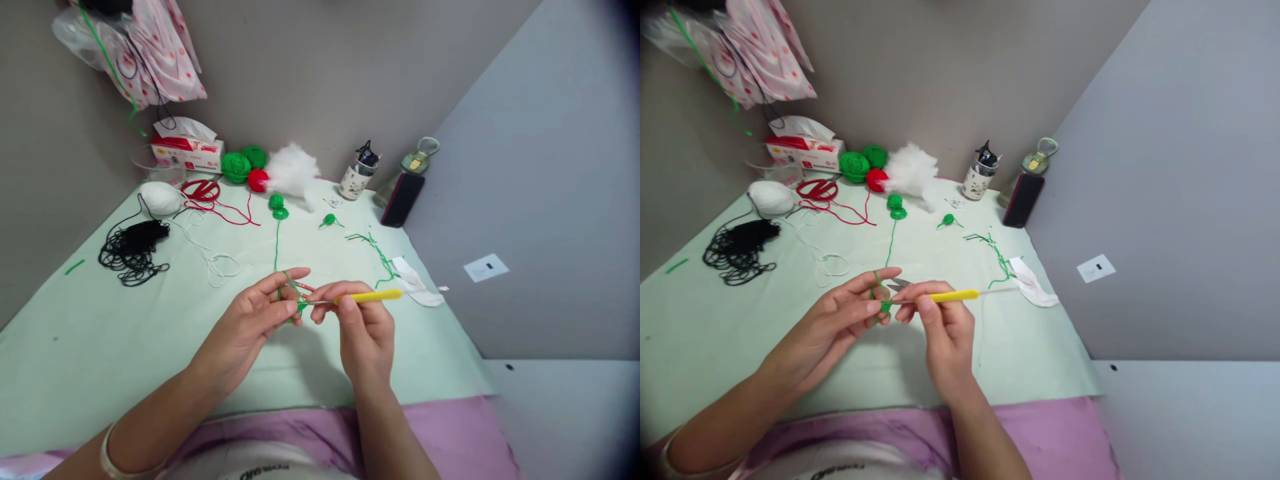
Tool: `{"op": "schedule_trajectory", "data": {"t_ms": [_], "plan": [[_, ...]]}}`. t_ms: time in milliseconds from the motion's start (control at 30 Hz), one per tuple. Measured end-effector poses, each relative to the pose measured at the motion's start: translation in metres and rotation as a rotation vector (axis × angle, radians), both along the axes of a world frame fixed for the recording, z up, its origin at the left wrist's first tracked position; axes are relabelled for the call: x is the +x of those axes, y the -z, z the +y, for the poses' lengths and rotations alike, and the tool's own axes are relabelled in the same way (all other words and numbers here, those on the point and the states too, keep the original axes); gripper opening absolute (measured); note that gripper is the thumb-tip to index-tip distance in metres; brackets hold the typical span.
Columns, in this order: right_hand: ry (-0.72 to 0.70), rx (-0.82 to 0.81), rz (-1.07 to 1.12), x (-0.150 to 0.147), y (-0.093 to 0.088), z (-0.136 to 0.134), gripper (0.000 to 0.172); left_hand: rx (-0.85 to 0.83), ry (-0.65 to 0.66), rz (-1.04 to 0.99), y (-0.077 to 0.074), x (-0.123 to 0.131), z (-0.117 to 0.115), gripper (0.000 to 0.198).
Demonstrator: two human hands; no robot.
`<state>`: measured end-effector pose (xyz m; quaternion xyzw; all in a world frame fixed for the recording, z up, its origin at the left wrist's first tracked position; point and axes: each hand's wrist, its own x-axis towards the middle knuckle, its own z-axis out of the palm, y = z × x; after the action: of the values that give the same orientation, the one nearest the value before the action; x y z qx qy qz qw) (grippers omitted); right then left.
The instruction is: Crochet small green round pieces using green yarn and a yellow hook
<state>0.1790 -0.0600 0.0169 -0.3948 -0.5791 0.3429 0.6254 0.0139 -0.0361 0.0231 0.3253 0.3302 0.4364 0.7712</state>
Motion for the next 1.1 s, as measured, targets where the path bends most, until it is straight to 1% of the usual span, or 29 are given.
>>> {"op": "schedule_trajectory", "data": {"t_ms": [33,100,167,200,233,300,333,400,467,500,600,667,733,833,900,967,1000,1033,1100], "plan": [[0.035,0.064,-0.095,0.0,0.0,-0.002,0.021,0.02,-0.026,0.025,0.0,0.0,0.0,0.037],[0.1,0.245,-0.341,0.0,0.002,-0.006,0.022,0.056,-0.088,0.071,0.0,0.0,-0.001,0.036],[0.165,0.44,-0.59,-0.001,0.007,-0.007,0.028,0.059,-0.14,0.086,0.0,0.001,-0.003,0.039],[0.199,0.509,-0.688,-0.001,0.01,-0.007,0.032,0.048,-0.157,0.079,0.0,0.002,-0.003,0.041],[0.233,0.543,-0.761,-0.001,0.013,-0.007,0.037,0.032,-0.167,0.065,0.0,0.003,-0.003,0.043],[0.284,0.543,-0.835,-0.001,0.017,-0.006,0.044,-0.013,-0.144,0.016,0.0,0.004,-0.003,0.047],[0.297,0.528,-0.833,-0.001,0.018,-0.006,0.047,-0.042,-0.115,-0.018,0.0,0.003,-0.003,0.048],[0.281,0.494,-0.758,-0.001,0.016,-0.005,0.046,-0.109,-0.038,-0.093,0.001,0.003,-0.001,0.046],[0.232,0.423,-0.596,-0.001,0.011,-0.005,0.039,-0.155,0.009,-0.137,0.002,0.001,0.0,0.041],[0.203,0.364,-0.493,0.0,0.008,-0.005,0.034,-0.16,0.011,-0.143,0.002,0.0,0.001,0.036],[0.13,0.19,-0.182,0.0,0.001,-0.002,0.022,-0.117,-0.017,-0.114,0.001,0.0,0.001,0.029],[0.077,0.134,-0.086,-0.001,0.0,0.001,0.019,-0.05,-0.021,-0.087,0.0,0.002,-0.001,0.029],[0.052,0.135,-0.097,-0.003,0.002,0.002,0.017,0.007,-0.015,-0.064,-0.001,0.005,-0.003,0.03],[0.093,0.181,-0.187,-0.006,0.007,0.0,0.023,0.028,-0.03,-0.044,-0.001,0.009,-0.005,0.029],[0.155,0.244,-0.329,-0.006,0.011,-0.003,0.03,0.0,-0.047,-0.055,0.001,0.011,-0.006,0.032],[0.212,0.334,-0.509,-0.005,0.014,-0.005,0.037,-0.062,-0.041,-0.098,0.003,0.01,-0.005,0.033],[0.233,0.37,-0.561,-0.004,0.014,-0.005,0.038,-0.1,-0.034,-0.126,0.004,0.01,-0.004,0.032],[0.223,0.37,-0.565,-0.002,0.013,-0.005,0.038,-0.134,-0.029,-0.153,0.006,0.009,-0.003,0.03],[0.212,0.284,-0.403,0.001,0.01,-0.003,0.031,-0.171,-0.036,-0.187,0.007,0.006,0.0,0.024]]}}
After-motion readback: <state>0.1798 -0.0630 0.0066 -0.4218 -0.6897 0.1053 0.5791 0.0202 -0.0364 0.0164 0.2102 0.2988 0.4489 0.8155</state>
